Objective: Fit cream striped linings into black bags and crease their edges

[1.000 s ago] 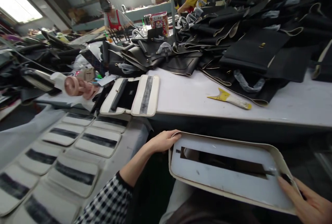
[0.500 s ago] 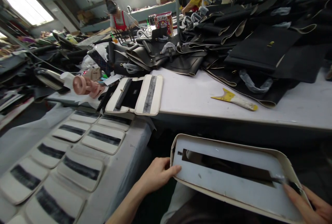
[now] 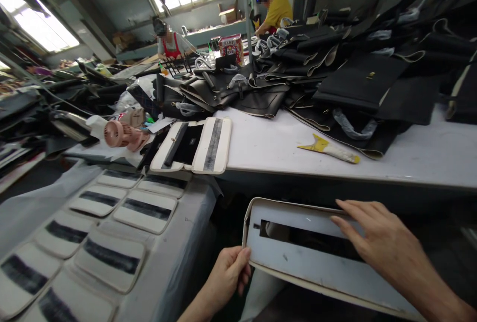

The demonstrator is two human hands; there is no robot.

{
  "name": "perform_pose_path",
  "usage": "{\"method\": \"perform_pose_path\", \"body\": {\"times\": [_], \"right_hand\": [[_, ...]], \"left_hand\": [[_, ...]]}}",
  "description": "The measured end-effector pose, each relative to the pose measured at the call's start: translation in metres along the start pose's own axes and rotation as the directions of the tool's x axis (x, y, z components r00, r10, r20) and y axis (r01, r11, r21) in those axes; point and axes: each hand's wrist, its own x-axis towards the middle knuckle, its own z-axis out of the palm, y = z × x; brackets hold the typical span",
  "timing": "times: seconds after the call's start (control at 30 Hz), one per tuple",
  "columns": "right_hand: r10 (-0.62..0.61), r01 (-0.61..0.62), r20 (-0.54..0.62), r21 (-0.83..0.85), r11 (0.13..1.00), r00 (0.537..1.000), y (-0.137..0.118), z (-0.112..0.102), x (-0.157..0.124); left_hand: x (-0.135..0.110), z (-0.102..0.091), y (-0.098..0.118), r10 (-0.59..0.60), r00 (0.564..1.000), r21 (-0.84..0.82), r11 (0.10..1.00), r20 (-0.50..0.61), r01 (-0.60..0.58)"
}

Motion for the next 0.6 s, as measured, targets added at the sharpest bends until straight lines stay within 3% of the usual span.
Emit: {"method": "perform_pose_path", "body": {"times": [0.13, 0.27, 0.6], "right_hand": [[-0.142, 0.14, 0.224, 0.028, 0.99, 0.964, -0.046, 0.015, 0.042], [-0.182, 0.17, 0.404, 0.064, 0.983, 0.896, -0.066, 0.029, 0.066], [-0.146, 0.094, 0.499, 0.128, 0.987, 0.854, -0.066, 0.034, 0.084]], "left_hand": [[-0.003, 0.005, 0.002, -0.029, 0.999, -0.002, 1.0, -0.041, 0.029], [-0.009, 0.009, 0.007, -0.101, 0.993, -0.016, 0.995, -0.058, 0.1], [-0.005, 0.008, 0.019, -0.167, 0.984, 0.027, 0.985, -0.065, 0.169]]}}
